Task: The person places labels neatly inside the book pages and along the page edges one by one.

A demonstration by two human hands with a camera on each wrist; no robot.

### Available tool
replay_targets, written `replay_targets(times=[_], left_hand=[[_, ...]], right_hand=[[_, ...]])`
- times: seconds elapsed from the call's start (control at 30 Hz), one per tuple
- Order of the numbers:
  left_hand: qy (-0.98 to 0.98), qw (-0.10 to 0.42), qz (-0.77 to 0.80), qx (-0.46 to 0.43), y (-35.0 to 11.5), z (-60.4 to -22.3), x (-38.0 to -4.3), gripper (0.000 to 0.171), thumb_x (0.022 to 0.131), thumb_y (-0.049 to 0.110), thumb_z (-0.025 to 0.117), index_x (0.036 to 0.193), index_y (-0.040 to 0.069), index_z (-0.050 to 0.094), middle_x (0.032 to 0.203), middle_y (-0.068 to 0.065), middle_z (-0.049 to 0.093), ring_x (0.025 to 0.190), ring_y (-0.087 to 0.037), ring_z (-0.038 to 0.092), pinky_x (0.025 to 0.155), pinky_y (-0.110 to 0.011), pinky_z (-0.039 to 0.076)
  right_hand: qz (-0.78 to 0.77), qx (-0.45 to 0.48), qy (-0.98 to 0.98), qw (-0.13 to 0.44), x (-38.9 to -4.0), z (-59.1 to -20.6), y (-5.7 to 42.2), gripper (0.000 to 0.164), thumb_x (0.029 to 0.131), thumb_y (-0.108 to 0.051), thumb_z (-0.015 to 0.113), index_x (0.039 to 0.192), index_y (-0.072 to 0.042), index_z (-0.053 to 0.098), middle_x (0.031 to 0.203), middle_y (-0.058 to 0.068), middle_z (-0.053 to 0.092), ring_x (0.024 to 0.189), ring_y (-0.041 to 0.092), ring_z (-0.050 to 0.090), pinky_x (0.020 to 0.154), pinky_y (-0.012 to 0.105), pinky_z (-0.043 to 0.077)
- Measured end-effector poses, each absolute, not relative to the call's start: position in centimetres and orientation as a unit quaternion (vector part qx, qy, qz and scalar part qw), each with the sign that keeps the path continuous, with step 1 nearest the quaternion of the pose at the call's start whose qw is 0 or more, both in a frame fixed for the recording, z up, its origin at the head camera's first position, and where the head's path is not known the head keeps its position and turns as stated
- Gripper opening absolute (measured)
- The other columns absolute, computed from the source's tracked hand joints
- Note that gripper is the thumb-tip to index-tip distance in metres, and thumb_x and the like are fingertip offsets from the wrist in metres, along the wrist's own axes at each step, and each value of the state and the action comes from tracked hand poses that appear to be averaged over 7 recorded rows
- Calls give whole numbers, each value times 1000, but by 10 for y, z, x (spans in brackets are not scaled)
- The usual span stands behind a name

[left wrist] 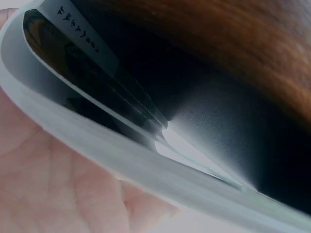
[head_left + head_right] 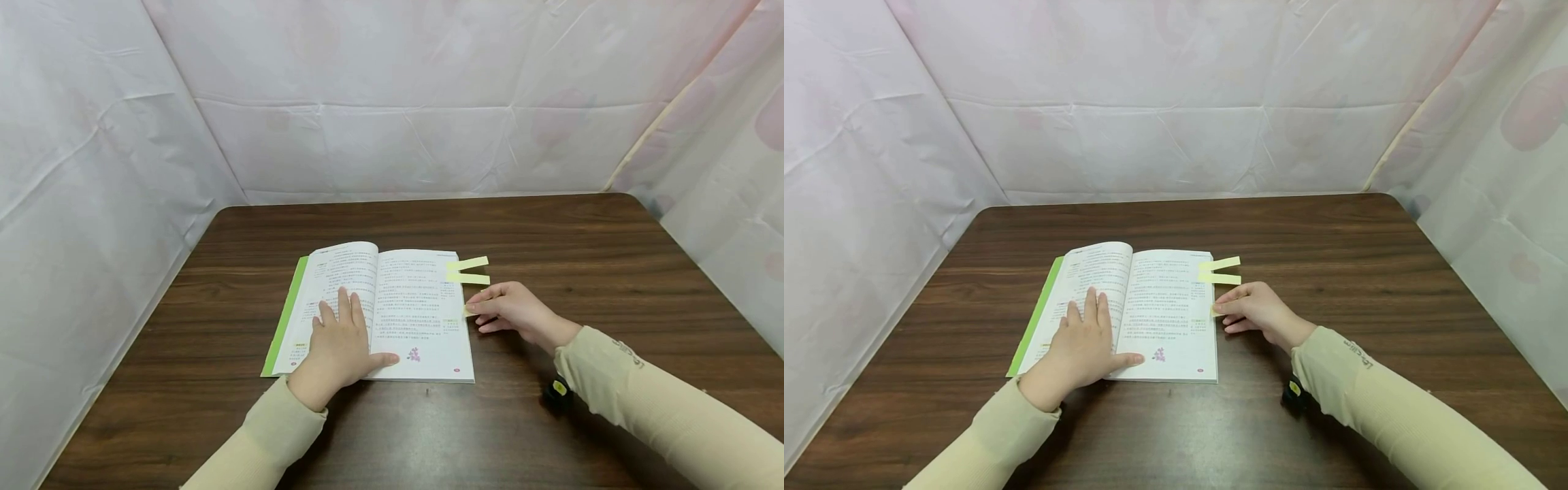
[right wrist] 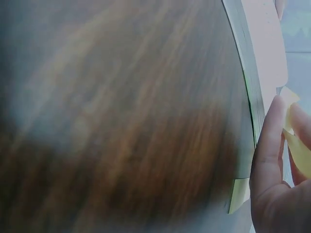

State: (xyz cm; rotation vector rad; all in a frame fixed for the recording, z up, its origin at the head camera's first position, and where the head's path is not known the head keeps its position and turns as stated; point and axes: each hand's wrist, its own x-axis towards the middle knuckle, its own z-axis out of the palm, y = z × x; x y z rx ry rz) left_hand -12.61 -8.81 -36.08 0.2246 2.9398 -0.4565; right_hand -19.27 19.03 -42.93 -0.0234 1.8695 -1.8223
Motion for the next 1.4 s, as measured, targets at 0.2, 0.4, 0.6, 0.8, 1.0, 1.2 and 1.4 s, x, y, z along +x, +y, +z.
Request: replay_targets(times=[0.2, 0.4, 0.6, 0.8, 1.0, 1.2, 1.4], left_hand=[[982, 79, -156, 76, -88, -362, -126, 123, 67, 85, 44, 144, -8, 19, 148, -30, 16, 126, -57, 28, 96, -57, 36], [981, 81, -158, 76, -88, -362, -126, 123, 67, 84, 44, 144, -9, 19, 148, -30, 16, 126, -57, 28, 96, -58, 36], [981, 80, -156, 78, -88, -360, -125, 122, 68, 83, 46, 143, -9, 20, 148, -31, 17, 125, -57, 28, 96, -58, 36], [982, 76, -151, 80, -88, -360, -124, 121, 68, 82, 47, 143, -10, 21, 148, -31, 18, 125, -57, 29, 96, -58, 36], [982, 72, -151, 81, -87, -360, -125, 121, 68, 82, 47, 142, -10, 21, 147, -31, 19, 125, -57, 29, 95, -58, 36], [982, 73, -154, 81, -88, -360, -125, 121, 69, 82, 46, 142, -10, 21, 147, -31, 19, 125, -57, 29, 96, -58, 36], [982, 72, -154, 82, -88, -360, -125, 121, 68, 83, 46, 142, -10, 21, 147, -31, 19, 125, -57, 29, 95, -58, 36]], right_hand=[[-673, -3, 696, 251, -199, -430, 186, 31, 83, -8, 67, 107, 11, 61, 81, 5, 67, 66, 14, 59, 65, 28, 54], [-675, 14, 699, 235, -203, -432, 180, 28, 79, -10, 72, 100, 7, 63, 80, 6, 66, 63, 14, 59, 64, 28, 54], [-669, 20, 707, 229, -207, -432, 174, 28, 79, -11, 73, 98, 5, 61, 84, 6, 66, 64, 14, 59, 66, 29, 54], [-659, 31, 718, 223, -211, -433, 168, 26, 79, -9, 72, 98, 5, 62, 99, 10, 62, 64, 14, 59, 65, 28, 54], [-654, 30, 723, 221, -213, -434, 167, 26, 79, -9, 72, 97, 6, 63, 112, 13, 55, 63, 12, 58, 64, 27, 53], [-652, 33, 724, 223, -214, -434, 166, 26, 79, -9, 73, 97, 6, 63, 108, 12, 57, 62, 12, 58, 63, 26, 53], [-638, 28, 736, 222, -215, -435, 166, 27, 78, -11, 74, 96, 6, 64, 106, 12, 59, 64, 13, 58, 64, 27, 53]])
